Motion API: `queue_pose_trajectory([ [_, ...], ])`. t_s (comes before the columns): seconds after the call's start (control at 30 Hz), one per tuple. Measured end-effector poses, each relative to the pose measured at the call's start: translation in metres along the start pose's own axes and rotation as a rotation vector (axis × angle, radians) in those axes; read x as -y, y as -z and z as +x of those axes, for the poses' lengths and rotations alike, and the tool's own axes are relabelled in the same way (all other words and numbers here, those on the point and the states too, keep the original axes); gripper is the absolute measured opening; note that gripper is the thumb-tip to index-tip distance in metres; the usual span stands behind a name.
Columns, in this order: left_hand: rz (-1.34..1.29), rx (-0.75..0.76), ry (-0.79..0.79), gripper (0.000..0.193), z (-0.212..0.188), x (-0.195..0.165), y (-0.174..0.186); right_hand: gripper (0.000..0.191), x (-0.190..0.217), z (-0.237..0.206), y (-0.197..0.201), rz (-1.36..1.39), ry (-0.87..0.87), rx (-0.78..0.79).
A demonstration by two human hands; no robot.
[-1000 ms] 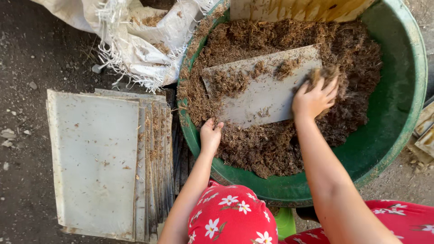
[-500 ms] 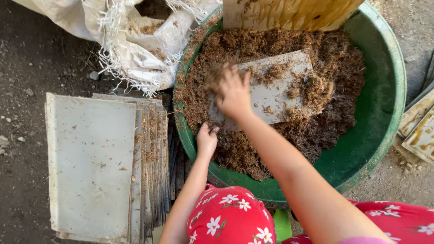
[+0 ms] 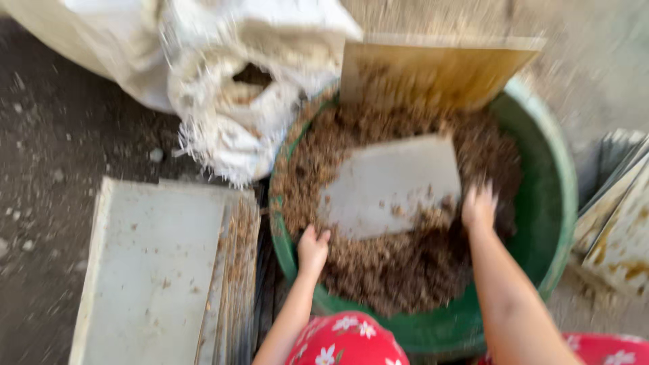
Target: The person scoops shredded organic material from a green basin and spreads it onto rectangular trays. They repeatedly fill each tray, then set it aside and pick up another tray to continue the process.
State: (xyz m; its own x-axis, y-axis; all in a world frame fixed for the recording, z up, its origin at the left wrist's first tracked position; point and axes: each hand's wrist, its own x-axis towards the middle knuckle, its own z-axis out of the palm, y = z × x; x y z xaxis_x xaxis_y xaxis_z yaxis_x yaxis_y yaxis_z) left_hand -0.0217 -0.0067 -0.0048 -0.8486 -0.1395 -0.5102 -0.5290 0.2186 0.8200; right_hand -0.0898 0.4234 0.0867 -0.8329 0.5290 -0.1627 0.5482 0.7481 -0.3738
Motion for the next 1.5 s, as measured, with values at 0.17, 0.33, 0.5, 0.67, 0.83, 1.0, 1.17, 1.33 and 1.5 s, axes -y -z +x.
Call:
queue_pose_trajectory([
  [0.17, 0.013, -0.023, 0.059, 0.069, 0.004, -0.022, -0.004, 0.059, -0.037, -0.05, 0.002, 0.238, -0.298, 0.116],
  [0.33, 0.158, -0.043, 0.083, 0.063, -0.001, -0.042, -0.001, 0.066, -0.023, -0.098, 0.002, -0.155, -0.029, 0.271],
  [0.5, 0.12, -0.051, 0.081, 0.061, -0.005, -0.06, -0.001, 0.102, 0.006, -0.158, -0.017, -0.469, -0.159, 0.689],
  [0.67, 0.157, -0.03, 0.131, 0.059, -0.017, -0.079, 0.006, 0.083, 0.02, -0.208, -0.041, -0.586, 0.102, 0.72],
  [0.83, 0.103, -0.032, 0.007, 0.062, -0.007, -0.083, 0.002, 0.07, 0.028, -0.21, -0.047, -0.249, 0.076, 0.546],
  [1.0, 0.069, -0.105, -0.033, 0.051, -0.021, -0.052, -0.003, 0.054, 0.082, -0.179, -0.007, 0.388, 0.253, 0.585],
  [1.17, -0.107, -0.081, -0.142, 0.036, -0.037, -0.04, -0.01, 0.079, 0.177, -0.17, 0.031, -0.164, 0.824, 0.293],
  [1.33, -0.125, 0.027, 0.024, 0.029, -0.035, -0.038, -0.011, 0.064, 0.237, -0.181, -0.022, -0.422, 1.085, 0.31],
  [1.5, -0.017, 0.002, 0.107, 0.042, -0.03, -0.039, -0.011, 0.051, 0.234, -0.159, -0.096, -0.475, 1.178, 0.285],
])
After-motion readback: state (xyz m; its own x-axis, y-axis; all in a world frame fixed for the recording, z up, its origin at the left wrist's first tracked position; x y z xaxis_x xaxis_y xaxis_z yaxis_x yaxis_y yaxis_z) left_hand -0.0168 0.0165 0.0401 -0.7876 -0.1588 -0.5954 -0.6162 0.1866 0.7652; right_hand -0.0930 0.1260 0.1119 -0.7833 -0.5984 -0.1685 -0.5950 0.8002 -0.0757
